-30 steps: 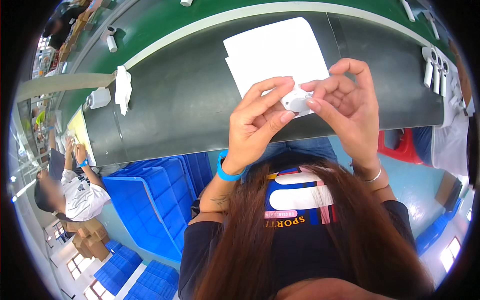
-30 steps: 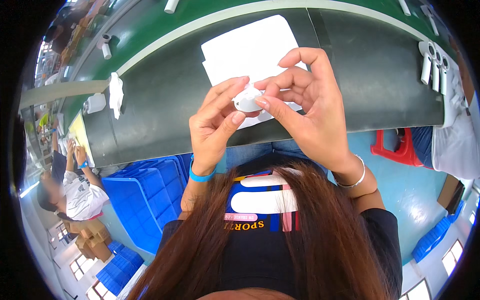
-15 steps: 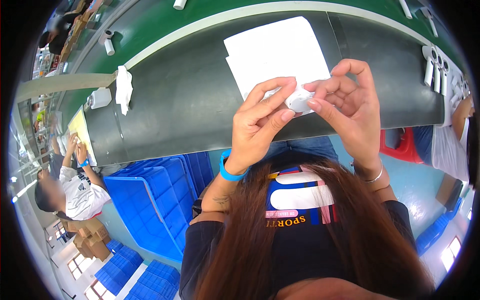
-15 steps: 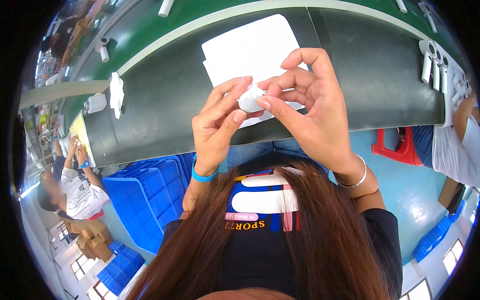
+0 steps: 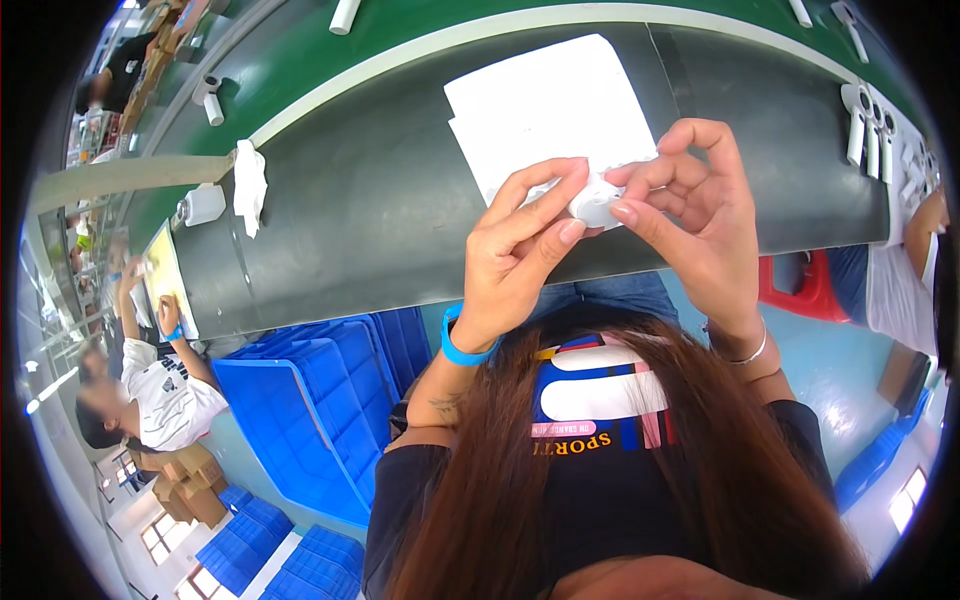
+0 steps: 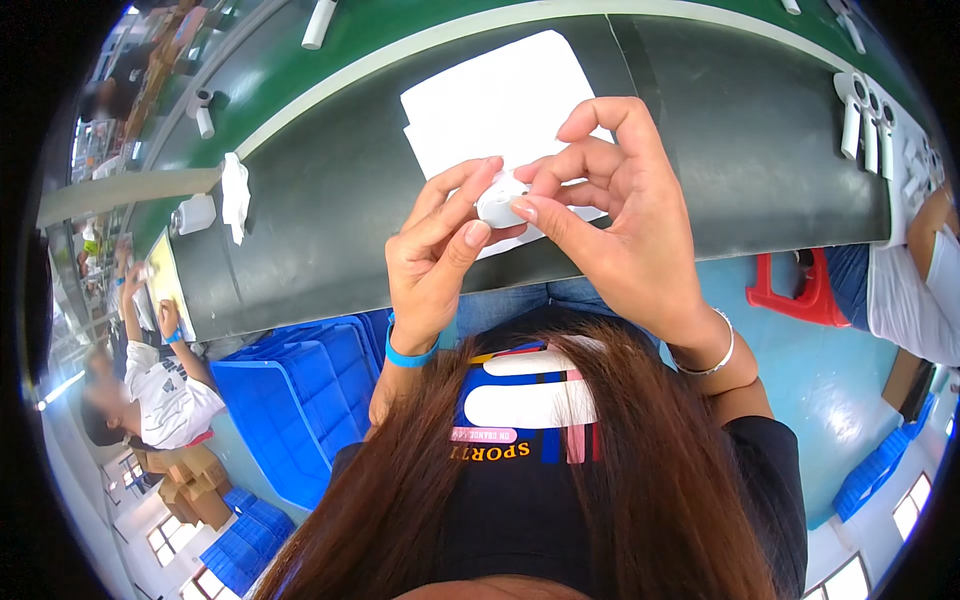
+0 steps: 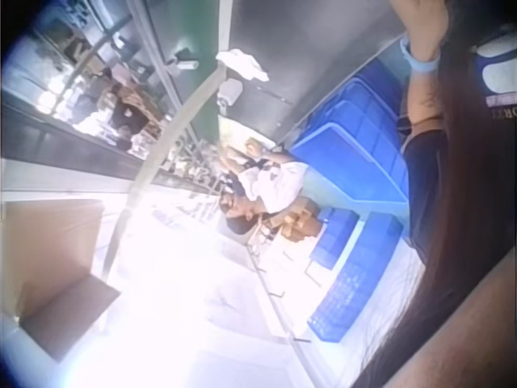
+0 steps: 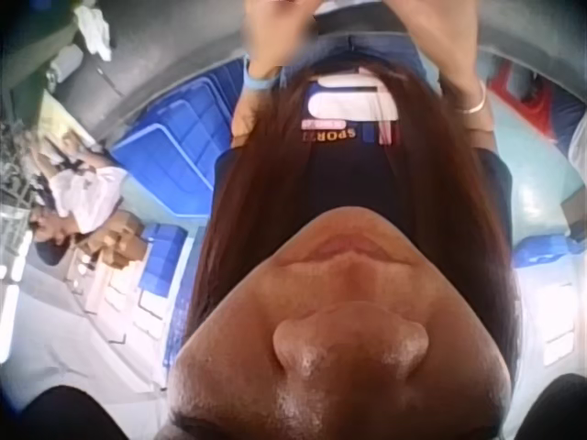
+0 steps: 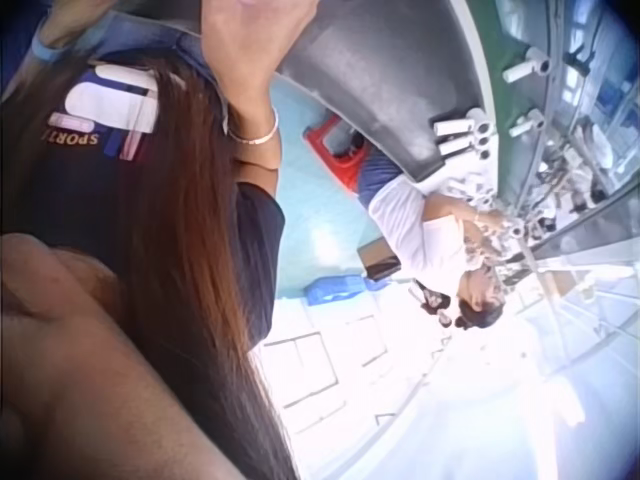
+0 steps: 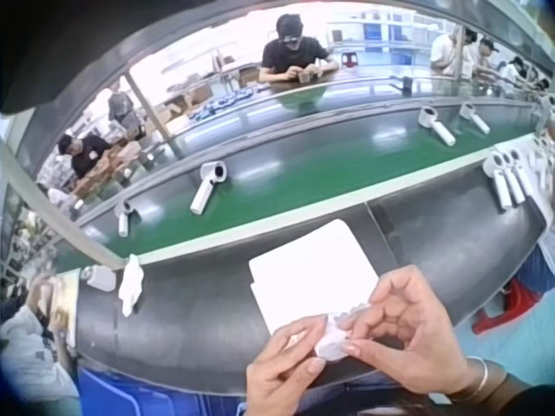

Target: Applying small round stickers to the base of handheld electronic devices on an assembly line.

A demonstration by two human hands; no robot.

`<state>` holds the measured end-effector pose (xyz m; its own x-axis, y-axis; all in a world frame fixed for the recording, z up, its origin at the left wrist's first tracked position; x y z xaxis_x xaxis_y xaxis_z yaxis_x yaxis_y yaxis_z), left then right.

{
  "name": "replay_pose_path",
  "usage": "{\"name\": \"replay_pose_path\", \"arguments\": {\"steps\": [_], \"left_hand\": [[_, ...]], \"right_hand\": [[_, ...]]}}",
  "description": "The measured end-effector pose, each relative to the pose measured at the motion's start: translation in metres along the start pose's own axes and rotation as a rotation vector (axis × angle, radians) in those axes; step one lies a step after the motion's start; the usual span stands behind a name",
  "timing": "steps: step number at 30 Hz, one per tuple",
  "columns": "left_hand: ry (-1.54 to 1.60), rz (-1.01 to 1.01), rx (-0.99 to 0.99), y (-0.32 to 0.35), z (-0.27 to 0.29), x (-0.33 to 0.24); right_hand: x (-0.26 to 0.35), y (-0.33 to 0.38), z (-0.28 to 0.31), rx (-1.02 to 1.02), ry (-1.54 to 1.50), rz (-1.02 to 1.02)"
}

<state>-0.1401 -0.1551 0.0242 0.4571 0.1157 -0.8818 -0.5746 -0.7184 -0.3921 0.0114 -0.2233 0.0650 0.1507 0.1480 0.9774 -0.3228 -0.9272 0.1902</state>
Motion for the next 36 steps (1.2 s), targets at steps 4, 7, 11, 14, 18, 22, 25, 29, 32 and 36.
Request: {"name": "replay_pose_path", "arguments": {"steps": [4, 7, 11, 14, 18, 22, 25, 29, 32, 36], "left_hand": [[0.009, -0.007, 0.001, -0.0004, -0.0007, -0.0001], [0.004, 0.003, 0.001, -0.0006, -0.0006, 0.0001], [0.007, 0.001, 0.001, -0.0007, -0.0011, 0.0001], [0.017, 0.004, 0.002, -0.0006, -0.0011, -0.0004], [0.031, 0.015, 0.005, -0.0001, -0.0008, -0.0012], [0.032, 0.007, 0.016, -0.0002, -0.0007, -0.0013], [0.039, 0.005, 0.015, -0.0001, -0.0006, -0.0015], [0.016, -0.007, 0.026, -0.0001, -0.0010, -0.0023], [-0.019, -0.012, 0.039, -0.0004, -0.0008, -0.0030], [0.018, 0.011, 0.018, -0.0008, -0.0009, -0.0037]], "right_hand": [[-0.0001, 0.0002, 0.0000, -0.002, -0.010, -0.007], [0.0004, 0.0001, 0.0001, -0.004, 0.003, -0.008], [0.0017, 0.0008, 0.0011, -0.008, 0.003, -0.012], [0.0019, 0.0010, 0.0022, 0.013, 0.001, -0.046], [0.0022, 0.0010, 0.0028, 0.020, 0.015, -0.046], [0.0025, 0.0000, 0.0017, 0.004, 0.031, -0.002], [0.0032, 0.0010, 0.0027, 0.018, 0.041, -0.054], [0.0049, 0.0018, 0.0028, 0.013, 0.050, -0.047], [0.0055, 0.0021, 0.0019, 0.004, 0.065, -0.047], [0.0062, 0.0019, 0.0014, -0.006, 0.060, -0.060]]}}
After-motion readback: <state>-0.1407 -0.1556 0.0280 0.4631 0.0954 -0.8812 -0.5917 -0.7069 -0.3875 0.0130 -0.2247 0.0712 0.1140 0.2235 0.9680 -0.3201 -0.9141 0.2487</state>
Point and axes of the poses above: each hand's wrist, its own y-axis away from the middle knuckle, its own z-axis out of the back of the hand, x = y × z, the point moved 2 cm from there along -y, towards the middle knuckle, and after that the axes turned 15 degrees about -z, right-handed, at the moved point
